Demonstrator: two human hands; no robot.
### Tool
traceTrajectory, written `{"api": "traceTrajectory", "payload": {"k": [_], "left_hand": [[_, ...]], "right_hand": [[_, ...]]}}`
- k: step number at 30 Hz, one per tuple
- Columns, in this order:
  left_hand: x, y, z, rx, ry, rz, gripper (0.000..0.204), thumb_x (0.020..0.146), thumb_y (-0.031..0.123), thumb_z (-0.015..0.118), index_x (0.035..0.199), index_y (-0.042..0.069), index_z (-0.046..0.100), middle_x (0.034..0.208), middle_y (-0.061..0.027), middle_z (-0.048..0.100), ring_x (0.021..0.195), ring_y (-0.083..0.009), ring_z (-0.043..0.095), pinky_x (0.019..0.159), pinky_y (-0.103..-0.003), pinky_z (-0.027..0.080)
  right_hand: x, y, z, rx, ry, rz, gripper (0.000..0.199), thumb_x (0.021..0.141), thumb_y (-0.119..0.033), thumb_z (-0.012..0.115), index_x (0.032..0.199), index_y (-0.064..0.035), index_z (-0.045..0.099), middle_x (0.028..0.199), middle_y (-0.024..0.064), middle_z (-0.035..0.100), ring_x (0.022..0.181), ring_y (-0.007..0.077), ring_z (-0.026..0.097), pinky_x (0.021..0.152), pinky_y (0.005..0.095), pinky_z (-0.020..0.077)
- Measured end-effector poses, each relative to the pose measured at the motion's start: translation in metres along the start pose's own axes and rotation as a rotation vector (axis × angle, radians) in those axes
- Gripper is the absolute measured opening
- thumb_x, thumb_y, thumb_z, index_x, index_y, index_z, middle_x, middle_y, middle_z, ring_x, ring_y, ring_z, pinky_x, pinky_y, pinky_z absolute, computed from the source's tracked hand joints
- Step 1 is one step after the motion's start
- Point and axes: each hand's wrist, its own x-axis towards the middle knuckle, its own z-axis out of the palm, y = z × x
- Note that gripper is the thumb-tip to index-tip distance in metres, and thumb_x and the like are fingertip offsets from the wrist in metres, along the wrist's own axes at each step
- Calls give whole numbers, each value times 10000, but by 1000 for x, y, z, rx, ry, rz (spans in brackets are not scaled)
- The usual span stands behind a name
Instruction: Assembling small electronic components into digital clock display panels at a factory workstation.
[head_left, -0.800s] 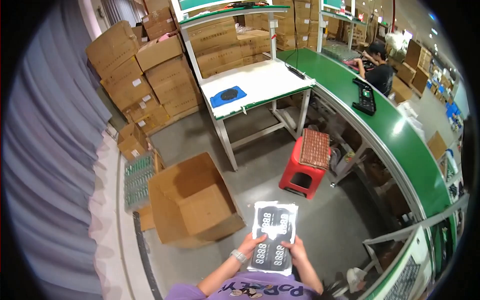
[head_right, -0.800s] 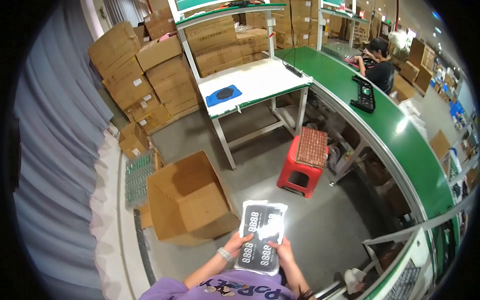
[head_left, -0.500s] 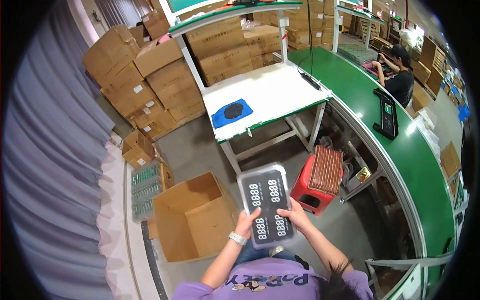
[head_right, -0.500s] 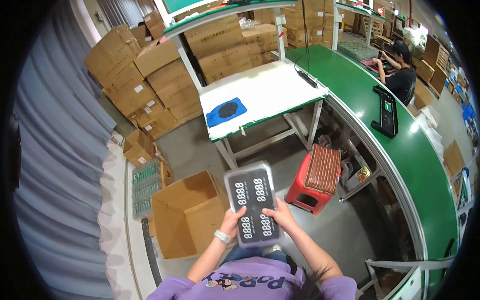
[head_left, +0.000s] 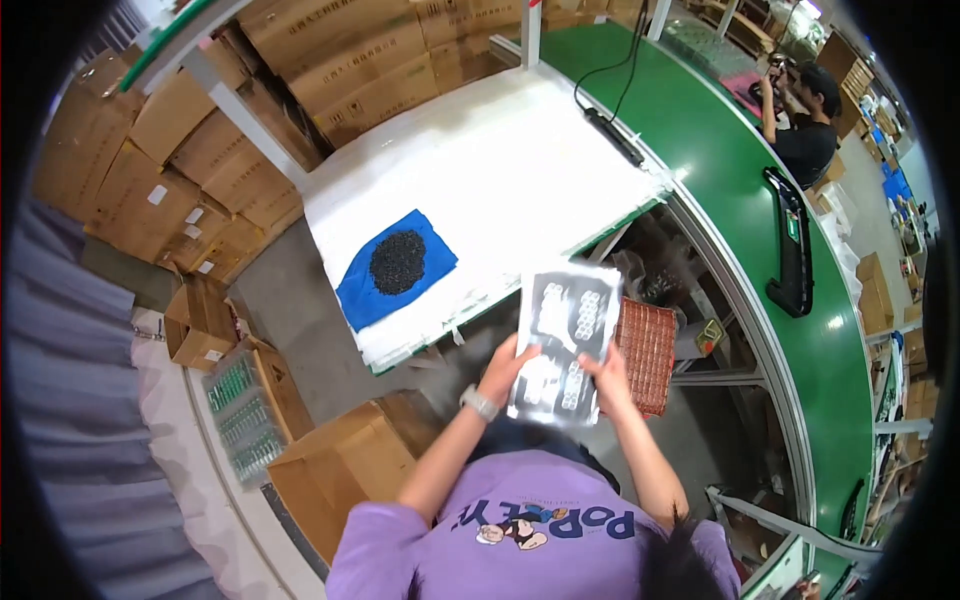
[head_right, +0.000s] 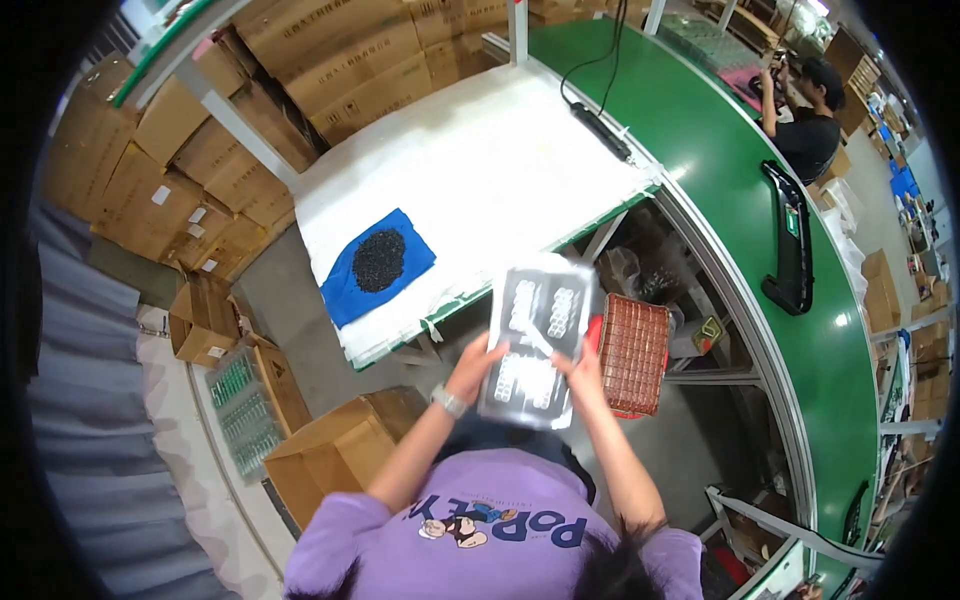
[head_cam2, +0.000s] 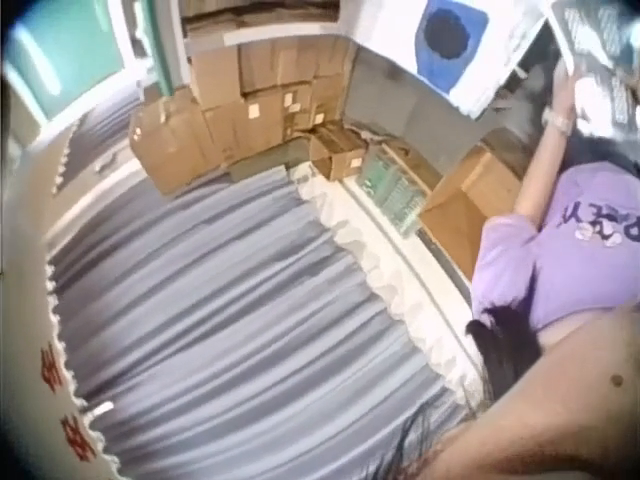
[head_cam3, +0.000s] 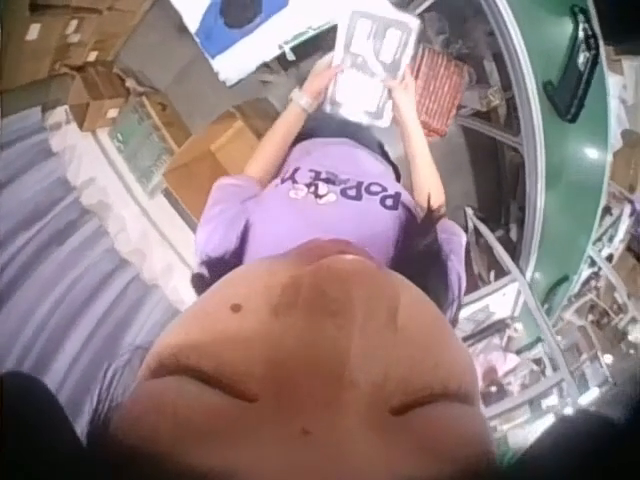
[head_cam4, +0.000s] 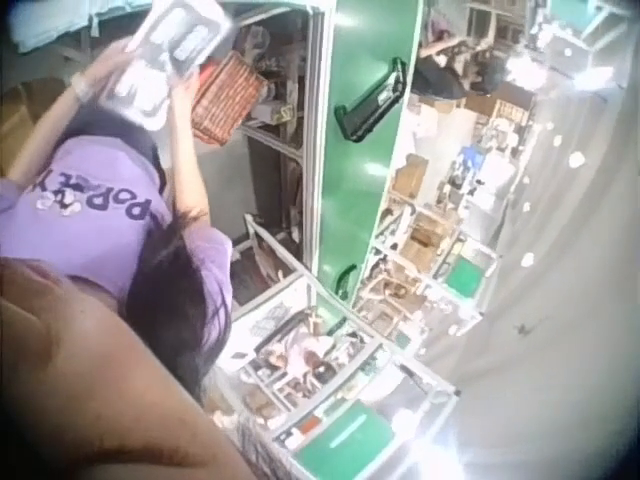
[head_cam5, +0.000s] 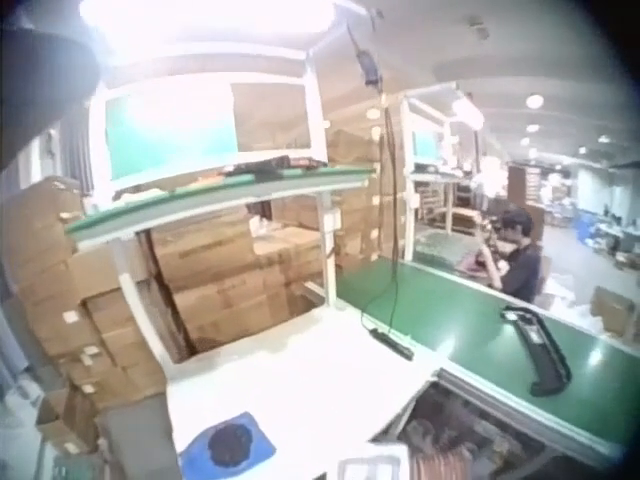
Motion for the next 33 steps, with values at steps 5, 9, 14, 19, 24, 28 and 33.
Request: {"api": "traceTrajectory", "payload": {"k": [5, 9, 14, 19, 24, 28, 33], "left_hand": [[100, 80, -19, 295, 385, 128, 271, 946, 258, 668, 1156, 89, 636, 1098, -17, 647, 980, -109, 596, 798, -262, 480], [143, 115, -34, 340, 410, 88, 219, 922, 178, 663, 1123, 92, 644, 1069, -12, 653, 991, -120, 600, 807, -298, 492], [155, 137, -18, 197, 409, 56, 145, 946, 120, 636, 1081, 71, 653, 1000, -20, 683, 925, -138, 666, 773, -283, 503], [127, 229, -9, 128, 408, 336, 104, 964, 81, 625, 1058, 59, 666, 1033, -51, 710, 910, -132, 666, 791, -270, 505], [25, 346, 82, 326, 217, 958, 183, 843, 117, 624, 965, -3, 557, 845, -106, 584, 788, -203, 558, 738, -350, 437], [-61, 408, 72, 1213, -398, 1485, 54, 825, 108, 585, 785, 73, 570, 736, -96, 548, 650, -239, 516, 576, -415, 389], [-72, 413, 42, 1053, -646, 1541, 59, 833, 109, 586, 784, 78, 577, 743, -92, 557, 641, -242, 518, 573, -420, 392]], "right_hand": [[119, -70, 32, 114, 153, -193, 503, 885, 56, 690, 1353, 10, 512, 1249, 97, 666, 1112, 184, 639, 981, 339, 511], [234, -81, 42, 66, 283, -333, 527, 875, 70, 688, 1369, 16, 514, 1250, 91, 658, 1105, 171, 622, 983, 305, 476], [327, -88, 24, -786, 490, -260, 497, 855, -136, 730, 1275, 46, 534, 1043, 257, 720, 976, 446, 694, 869, 471, 551], [332, -103, 63, -1037, 515, -82, 640, 829, -344, 737, 1250, 70, 490, 1008, 278, 717, 920, 484, 696, 852, 530, 551], [327, -110, 25, -1324, 580, -353, 880, 748, -391, 840, 1401, 32, 430, 1360, 267, 528, 1267, 406, 535, 977, 475, 519], [301, -168, 55, -1228, 343, -690, 897, 713, -262, 871, 1462, -71, 416, 1377, 206, 478, 1271, 404, 504, 977, 474, 513], [280, -262, 96, -1052, 157, -941, 684, 803, -173, 787, 1408, -87, 479, 1300, 174, 546, 1062, 348, 654, 867, 437, 556]]}}
